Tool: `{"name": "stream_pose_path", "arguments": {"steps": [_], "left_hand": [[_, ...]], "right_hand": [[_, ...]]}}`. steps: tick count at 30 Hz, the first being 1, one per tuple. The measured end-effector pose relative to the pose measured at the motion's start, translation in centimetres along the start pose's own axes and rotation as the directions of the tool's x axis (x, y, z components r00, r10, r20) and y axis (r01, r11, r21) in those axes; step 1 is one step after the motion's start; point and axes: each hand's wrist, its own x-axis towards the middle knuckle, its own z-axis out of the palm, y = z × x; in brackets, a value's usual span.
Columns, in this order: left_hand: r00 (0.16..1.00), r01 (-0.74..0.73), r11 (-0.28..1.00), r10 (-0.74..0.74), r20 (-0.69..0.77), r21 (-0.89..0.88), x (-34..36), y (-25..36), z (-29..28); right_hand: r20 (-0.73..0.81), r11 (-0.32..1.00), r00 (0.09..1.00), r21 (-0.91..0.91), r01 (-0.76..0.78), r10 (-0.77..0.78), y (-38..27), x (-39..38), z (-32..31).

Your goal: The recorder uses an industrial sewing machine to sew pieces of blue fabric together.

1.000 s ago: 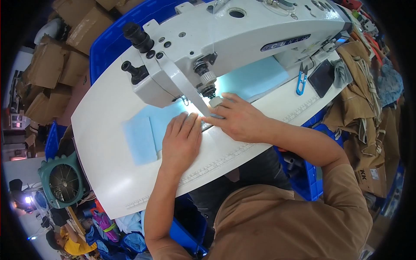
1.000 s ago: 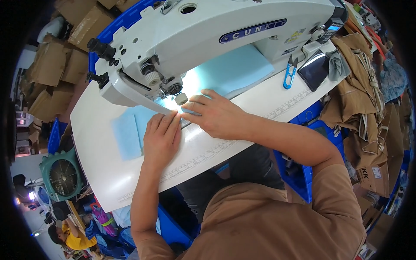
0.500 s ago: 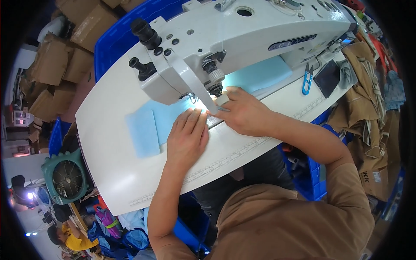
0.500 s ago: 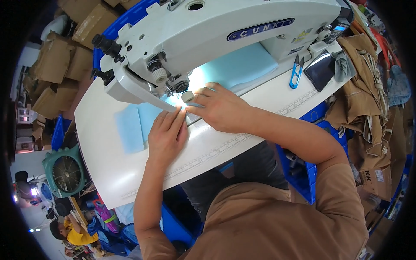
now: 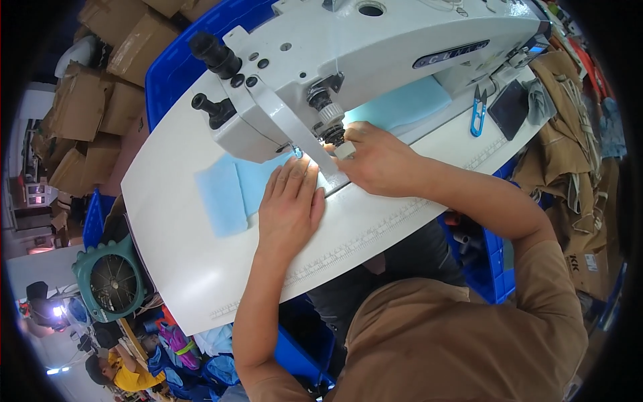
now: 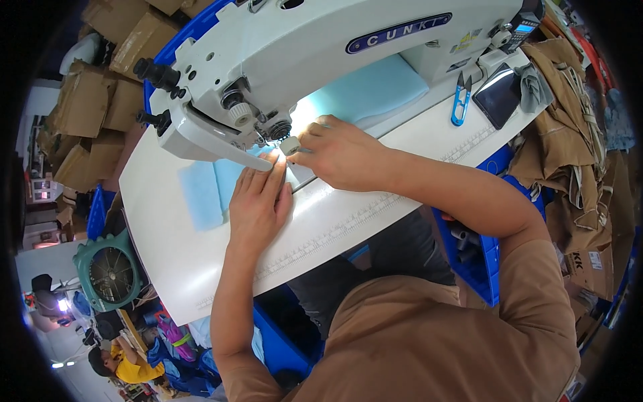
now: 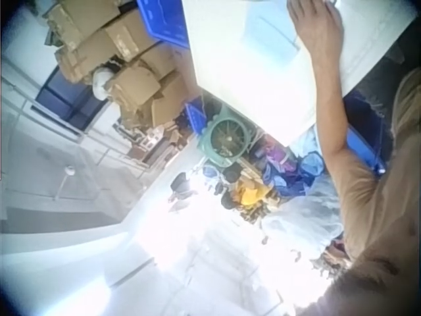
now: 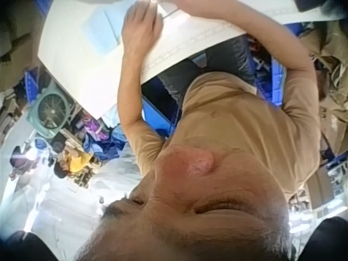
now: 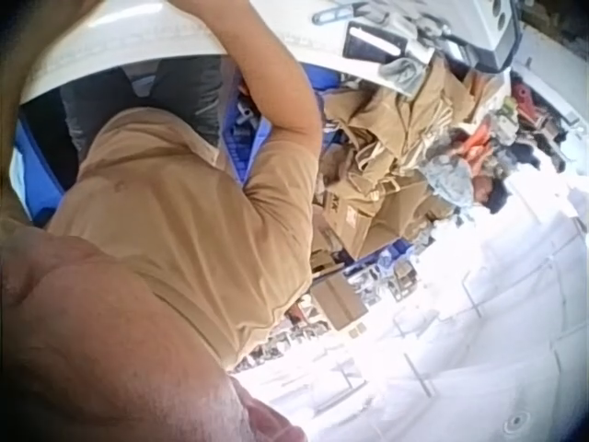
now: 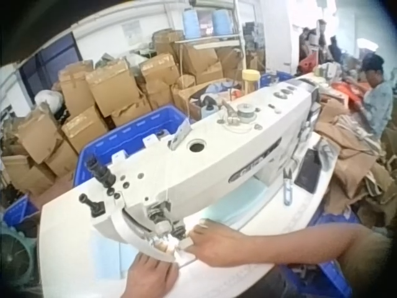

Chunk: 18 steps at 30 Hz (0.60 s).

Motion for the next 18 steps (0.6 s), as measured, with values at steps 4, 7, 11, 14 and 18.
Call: {"name": "stream_pose_path", "arguments": {"steps": [4,7,11,14,18], "left_hand": [[1.0,0.01,1.0,-0.01,-0.019,0.0,-0.09,0.2,0.25],[1.0,0.026,0.996,-0.026,-0.004,0.089,-0.36,0.32,-0.09],[0.999,0.041,0.999,-0.041,-0.009,0.005,-0.59,0.11,0.42],[0.999,0.042,0.999,-0.042,-0.029,-0.006,-0.53,0.2,0.36],[0.998,0.041,0.999,-0.042,-0.045,-0.032,-0.41,0.3,0.43]], "right_hand": [[-0.074,1.0,0.997,-0.009,-0.001,0.0,0.04,-0.26,0.58],[-0.145,1.0,0.989,-0.016,0.019,-0.022,-0.08,-0.13,0.84],[-0.094,0.999,0.995,0.02,0.043,-0.041,-0.36,-0.16,0.66],[-0.082,1.0,0.996,0.008,0.022,-0.021,-0.66,-0.11,0.62],[-0.045,0.997,0.999,-0.073,-0.01,0.007,-0.63,0.03,0.55]]}}
